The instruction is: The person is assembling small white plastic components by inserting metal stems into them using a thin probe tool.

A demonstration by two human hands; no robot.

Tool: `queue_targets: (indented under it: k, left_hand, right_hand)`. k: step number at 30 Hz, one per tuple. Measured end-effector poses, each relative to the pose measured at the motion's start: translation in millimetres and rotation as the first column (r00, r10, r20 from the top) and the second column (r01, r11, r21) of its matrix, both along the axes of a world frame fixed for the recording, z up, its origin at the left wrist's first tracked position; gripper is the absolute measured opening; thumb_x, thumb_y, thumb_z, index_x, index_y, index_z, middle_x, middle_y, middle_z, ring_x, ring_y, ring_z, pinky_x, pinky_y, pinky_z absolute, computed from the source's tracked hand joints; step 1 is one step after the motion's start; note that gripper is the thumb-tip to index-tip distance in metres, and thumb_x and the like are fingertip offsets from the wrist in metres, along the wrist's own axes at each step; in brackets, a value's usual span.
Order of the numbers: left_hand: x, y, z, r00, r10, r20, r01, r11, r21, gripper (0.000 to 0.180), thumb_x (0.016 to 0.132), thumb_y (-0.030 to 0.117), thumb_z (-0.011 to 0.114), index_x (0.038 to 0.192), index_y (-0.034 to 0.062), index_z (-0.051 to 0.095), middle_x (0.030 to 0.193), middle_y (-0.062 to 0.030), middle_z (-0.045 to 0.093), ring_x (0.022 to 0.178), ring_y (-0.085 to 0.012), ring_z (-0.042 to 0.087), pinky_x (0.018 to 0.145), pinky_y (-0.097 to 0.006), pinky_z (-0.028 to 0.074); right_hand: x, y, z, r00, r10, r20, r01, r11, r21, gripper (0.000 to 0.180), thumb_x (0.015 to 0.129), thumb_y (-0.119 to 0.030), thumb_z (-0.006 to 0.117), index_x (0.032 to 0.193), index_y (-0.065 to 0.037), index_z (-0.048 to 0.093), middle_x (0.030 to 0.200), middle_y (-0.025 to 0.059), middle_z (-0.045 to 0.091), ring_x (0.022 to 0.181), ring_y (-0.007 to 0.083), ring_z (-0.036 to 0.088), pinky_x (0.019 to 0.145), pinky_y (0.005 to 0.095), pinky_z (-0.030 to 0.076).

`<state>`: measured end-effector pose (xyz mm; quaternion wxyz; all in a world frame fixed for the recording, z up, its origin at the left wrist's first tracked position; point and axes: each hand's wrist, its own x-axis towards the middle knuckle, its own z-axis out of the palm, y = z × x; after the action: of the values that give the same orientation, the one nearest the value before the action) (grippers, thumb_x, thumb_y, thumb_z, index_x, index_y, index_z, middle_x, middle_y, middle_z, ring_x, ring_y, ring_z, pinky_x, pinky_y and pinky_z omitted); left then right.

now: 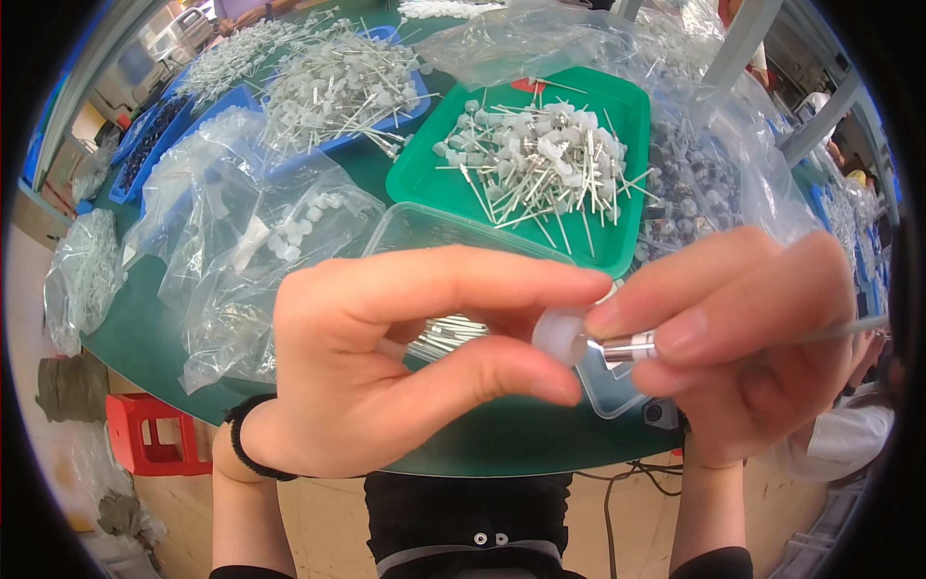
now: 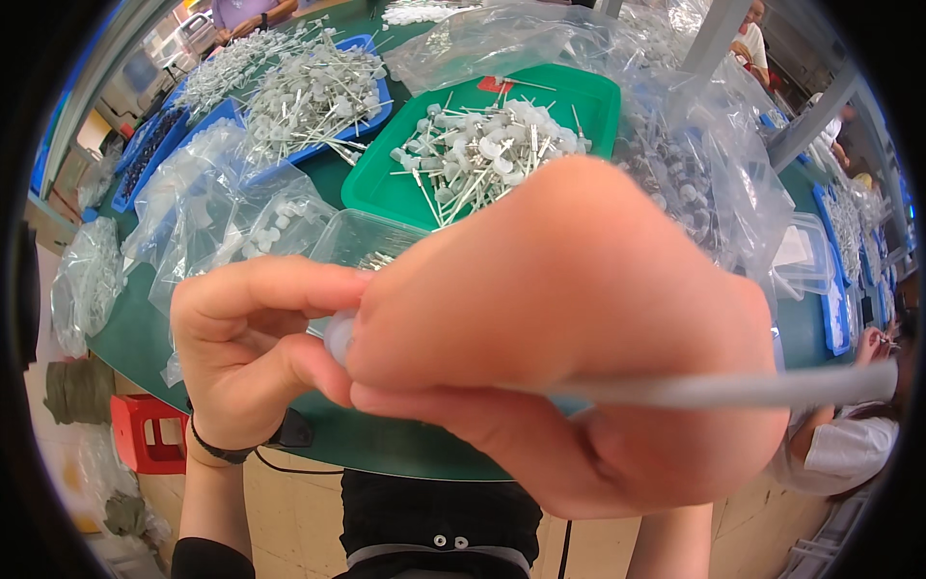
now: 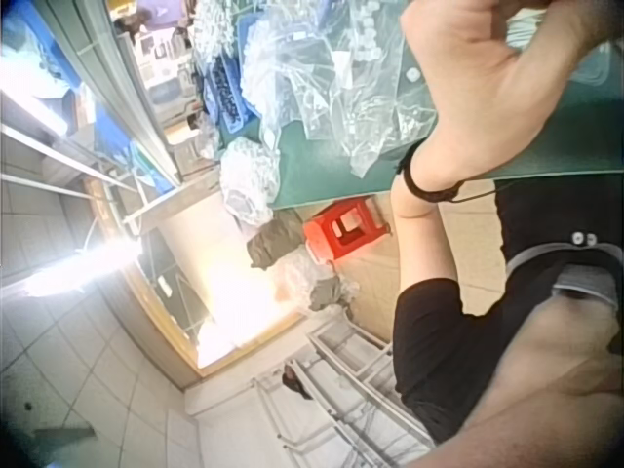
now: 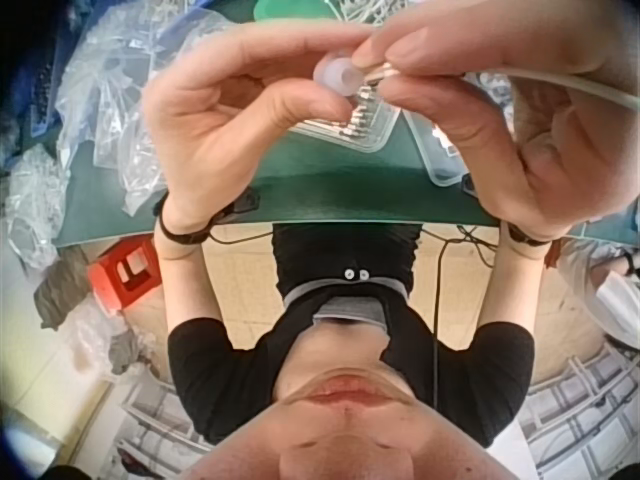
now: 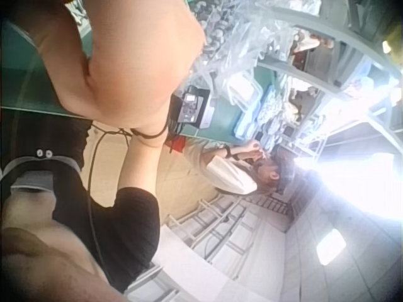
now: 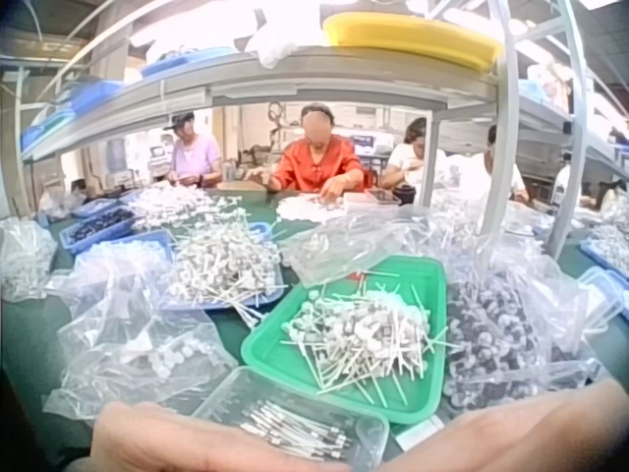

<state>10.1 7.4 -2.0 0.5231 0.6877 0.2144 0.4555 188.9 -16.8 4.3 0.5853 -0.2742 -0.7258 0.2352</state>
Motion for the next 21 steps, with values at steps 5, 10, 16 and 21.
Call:
queue_targets:
  k: [5,10,16,21]
  left_hand:
    - [1.0,-0.3,-1.0,0.998,0.050,-0.039,-0.049,0.998,0.036,0.035,0.062,0.006,0.072,0.091,-0.0086,0.060,0.084,-0.0174,0.062,0.078,-0.0209,0.060,0.067,-0.028,0.047]
    - [1.1,0.3,-3.5,0.994,0.082,-0.066,-0.077,0.994,0.083,0.035,0.063,0.012,0.072,0.090,-0.0068,0.061,0.080,-0.0162,0.062,0.072,-0.0179,0.059,0.060,-0.024,0.044]
    - [1.7,1.0,-3.8,0.994,0.084,-0.069,-0.076,0.990,0.117,0.037,0.063,0.016,0.072,0.089,-0.0069,0.061,0.079,-0.0147,0.062,0.067,-0.0153,0.057,0.056,-0.023,0.041]
    - [-1.3,-0.5,1.6,0.991,0.101,-0.085,-0.091,0.989,0.117,0.036,0.063,0.015,0.073,0.089,-0.0067,0.061,0.078,-0.0140,0.062,0.065,-0.0139,0.056,0.053,-0.021,0.038]
  right_hand:
    - [1.0,-1.4,1.4,1.000,-0.006,0.019,0.006,1.000,-0.016,0.022,0.068,0.004,0.063,0.081,0.000,0.045,0.072,0.0202,0.058,0.061,0.0203,0.059,0.056,0.0244,0.049]
    - [1.5,-1.5,1.9,0.999,-0.004,0.035,0.005,1.000,-0.030,0.023,0.067,0.005,0.064,0.081,0.000,0.046,0.071,0.0200,0.058,0.060,0.0200,0.059,0.055,0.0240,0.049]
    - [3.4,-0.2,1.4,0.997,-0.001,0.077,-0.002,0.999,0.033,0.023,0.067,0.005,0.063,0.080,-0.001,0.046,0.071,0.0199,0.058,0.060,0.0196,0.059,0.055,0.0239,0.049]
    - [0.4,0.2,0.1,0.999,-0.007,0.033,0.007,1.000,0.004,0.022,0.067,0.005,0.063,0.080,-0.001,0.046,0.071,0.0196,0.058,0.060,0.0194,0.059,0.055,0.0239,0.049]
